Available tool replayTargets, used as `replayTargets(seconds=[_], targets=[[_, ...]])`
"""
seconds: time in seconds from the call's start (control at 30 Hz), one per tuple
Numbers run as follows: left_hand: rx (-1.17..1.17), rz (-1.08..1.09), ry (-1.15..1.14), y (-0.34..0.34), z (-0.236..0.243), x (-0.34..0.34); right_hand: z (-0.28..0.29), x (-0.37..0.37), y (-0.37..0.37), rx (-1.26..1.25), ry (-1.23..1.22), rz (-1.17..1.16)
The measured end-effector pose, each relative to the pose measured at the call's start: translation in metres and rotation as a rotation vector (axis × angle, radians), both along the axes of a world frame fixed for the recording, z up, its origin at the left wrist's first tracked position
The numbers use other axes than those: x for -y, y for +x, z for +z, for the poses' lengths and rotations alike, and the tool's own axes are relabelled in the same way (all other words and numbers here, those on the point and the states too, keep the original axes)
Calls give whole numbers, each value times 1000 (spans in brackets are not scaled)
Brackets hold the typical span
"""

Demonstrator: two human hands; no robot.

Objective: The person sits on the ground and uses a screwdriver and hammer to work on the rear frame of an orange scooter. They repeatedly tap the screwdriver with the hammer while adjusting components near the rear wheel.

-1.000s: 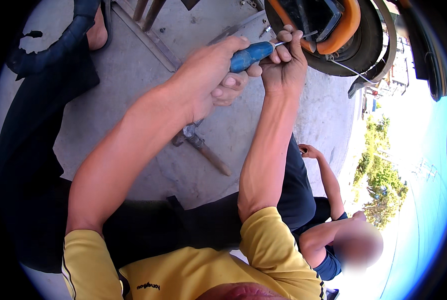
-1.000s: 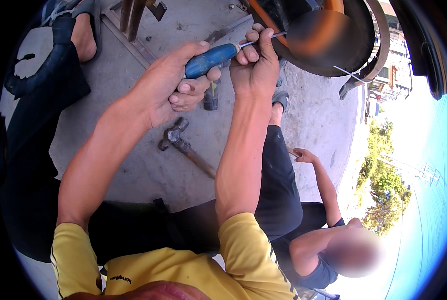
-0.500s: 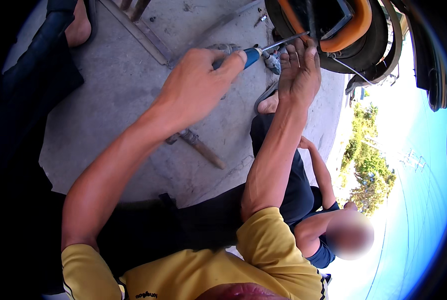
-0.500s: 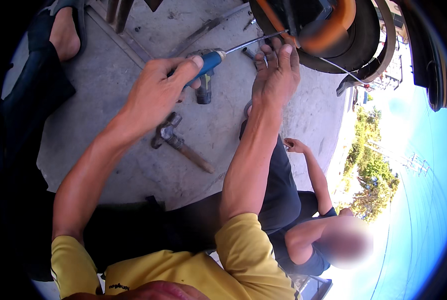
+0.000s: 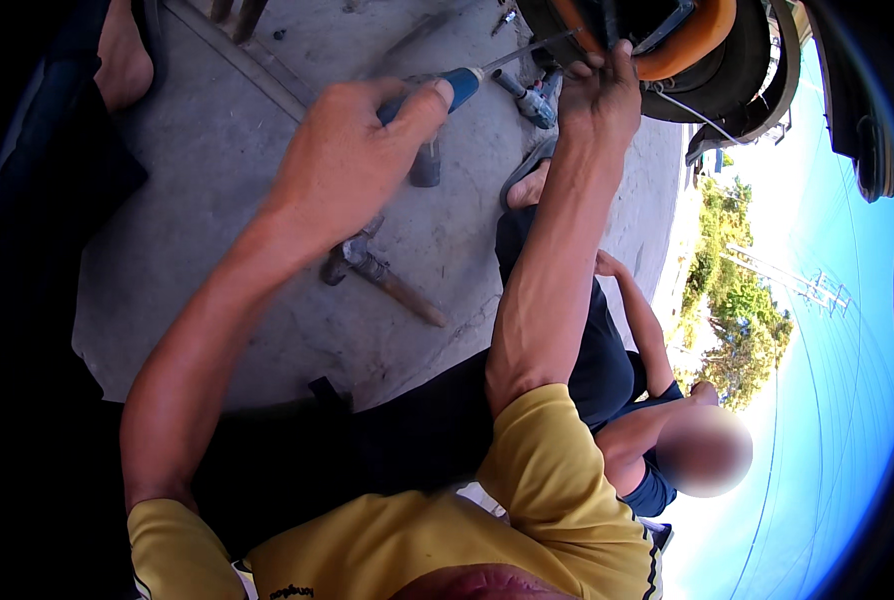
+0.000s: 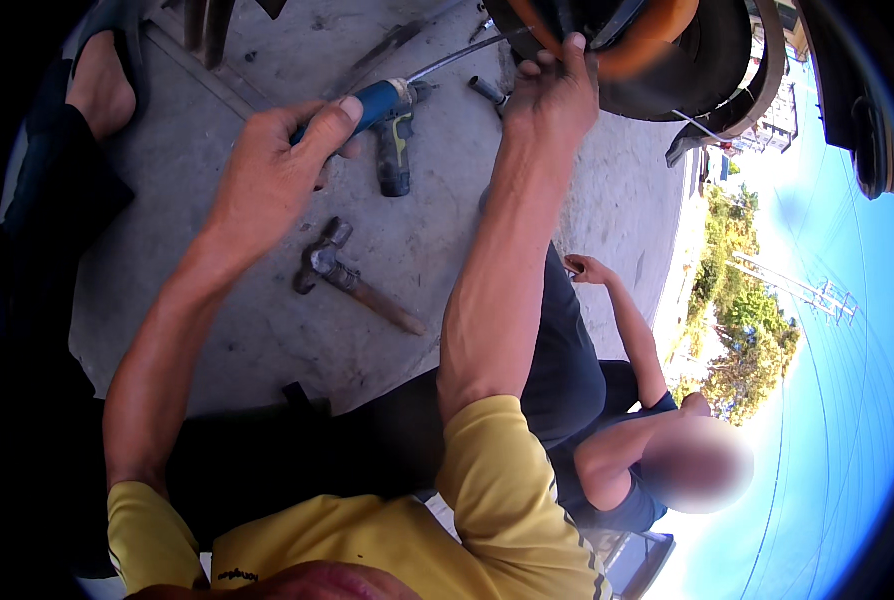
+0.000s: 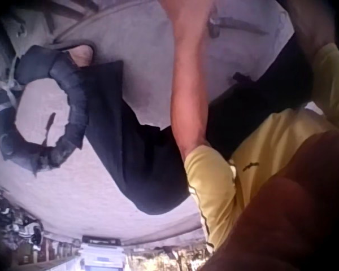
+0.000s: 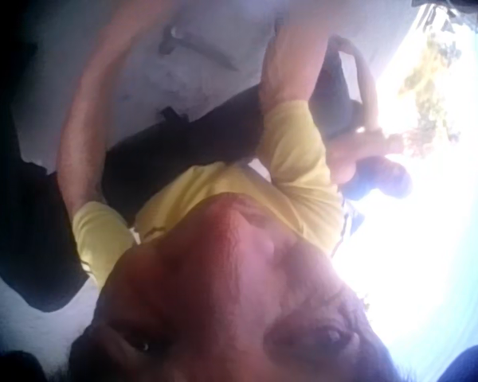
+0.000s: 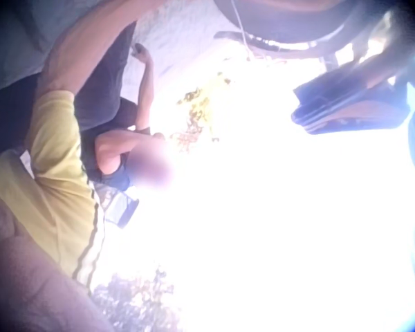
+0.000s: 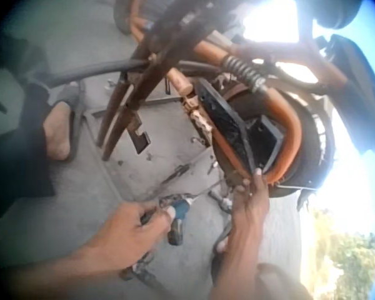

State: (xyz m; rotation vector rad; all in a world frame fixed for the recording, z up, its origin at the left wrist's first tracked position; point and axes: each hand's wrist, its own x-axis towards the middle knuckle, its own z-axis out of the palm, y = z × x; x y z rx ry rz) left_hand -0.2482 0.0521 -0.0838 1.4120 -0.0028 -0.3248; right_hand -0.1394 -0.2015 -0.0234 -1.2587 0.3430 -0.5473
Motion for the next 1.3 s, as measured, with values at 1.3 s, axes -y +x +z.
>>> replayTargets(seconds=[1.3], targets=[[123,26,133,-3,26,21,-24,-42,-60,89,32,183]])
